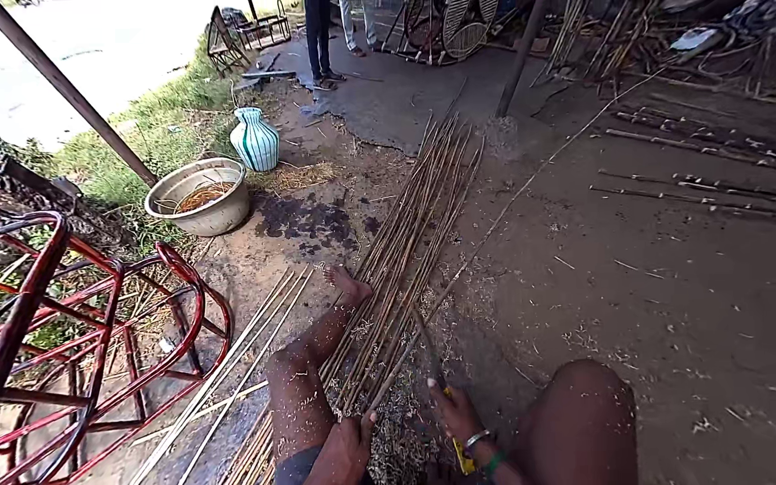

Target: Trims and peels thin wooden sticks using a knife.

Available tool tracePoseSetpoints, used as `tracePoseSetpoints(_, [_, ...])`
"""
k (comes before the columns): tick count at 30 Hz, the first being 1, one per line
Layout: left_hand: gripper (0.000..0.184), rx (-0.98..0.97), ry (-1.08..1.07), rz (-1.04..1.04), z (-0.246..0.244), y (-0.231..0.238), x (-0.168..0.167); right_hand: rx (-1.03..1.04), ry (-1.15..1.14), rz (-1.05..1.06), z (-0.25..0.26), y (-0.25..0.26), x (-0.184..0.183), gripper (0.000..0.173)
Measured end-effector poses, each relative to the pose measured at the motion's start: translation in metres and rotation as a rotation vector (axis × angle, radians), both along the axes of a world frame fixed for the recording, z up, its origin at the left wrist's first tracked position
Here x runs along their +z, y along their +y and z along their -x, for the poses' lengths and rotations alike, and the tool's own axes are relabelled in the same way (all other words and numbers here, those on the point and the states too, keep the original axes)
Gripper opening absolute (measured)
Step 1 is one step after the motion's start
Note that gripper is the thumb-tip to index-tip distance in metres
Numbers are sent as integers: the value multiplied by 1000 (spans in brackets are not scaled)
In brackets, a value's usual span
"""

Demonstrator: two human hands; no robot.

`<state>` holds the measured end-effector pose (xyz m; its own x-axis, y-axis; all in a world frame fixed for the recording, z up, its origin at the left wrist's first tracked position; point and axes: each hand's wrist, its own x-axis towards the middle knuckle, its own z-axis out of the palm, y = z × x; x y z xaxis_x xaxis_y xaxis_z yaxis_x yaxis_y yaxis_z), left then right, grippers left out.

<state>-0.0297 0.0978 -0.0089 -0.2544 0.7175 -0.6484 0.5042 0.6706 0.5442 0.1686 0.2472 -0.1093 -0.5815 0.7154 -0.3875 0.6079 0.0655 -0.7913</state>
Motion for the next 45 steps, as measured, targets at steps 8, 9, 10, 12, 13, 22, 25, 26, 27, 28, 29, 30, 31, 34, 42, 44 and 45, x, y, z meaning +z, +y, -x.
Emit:
tracePoseSetpoints(8, [63,-14,-98,21,6,-3,-2,195,-10,53,-2,-8,7,49])
tracePoseSetpoints(9, [63,-23,-116,23,6,-5,-3,313,-47,59,-3,-14,14,50])
tracePoseSetpoints(10, [63,-27,-129,18,6,-5,-5,300,-64,43,-4,-13,14,50])
tracePoseSetpoints(12, [62,-24,-157,16,8,-6,-6,8,-7,25,-5,-10,2,50])
tracePoseSetpoints(13, [62,-20,-169,3,10,-3,-6,-20,15,16,-1,-8,1,50])
tracePoseSetpoints(22, [47,117,-515,86,14,-13,-8,289,-63,60,-7,-29,21,53])
tracePoseSetpoints(25, [41,204,-632,128,13,-7,2,-39,14,36,-10,-17,6,50])
tracePoseSetpoints(26, [40,227,-668,130,14,-4,4,-66,36,54,-7,-14,8,49])
tracePoseSetpoints(27, [39,242,-712,134,15,-4,5,-2,36,65,-7,-17,16,48])
tracePoseSetpoints(28, [40,249,-762,136,16,-6,5,56,23,58,-10,-20,20,48])
tracePoseSetpoints(29, [40,248,-806,140,17,-6,6,65,6,40,-14,-15,21,49])
tracePoseSetpoints(30, [41,253,-832,151,16,-6,9,17,-2,36,-19,-9,18,49])
tracePoseSetpoints(31, [41,259,-838,156,15,-5,11,-49,31,70,-20,-5,15,48])
tracePoseSetpoints(34, [40,253,-788,168,14,0,8,230,-19,98,-11,-21,32,50])
tracePoseSetpoints(42, [44,292,-1059,160,21,3,1,213,-78,33,-15,-16,32,52])
tracePoseSetpoints(44, [44,281,-1171,143,23,2,0,-25,22,-3,-18,-6,16,50])
tracePoseSetpoints(45, [43,272,-1226,130,26,4,0,-30,52,-4,-15,-4,16,50])
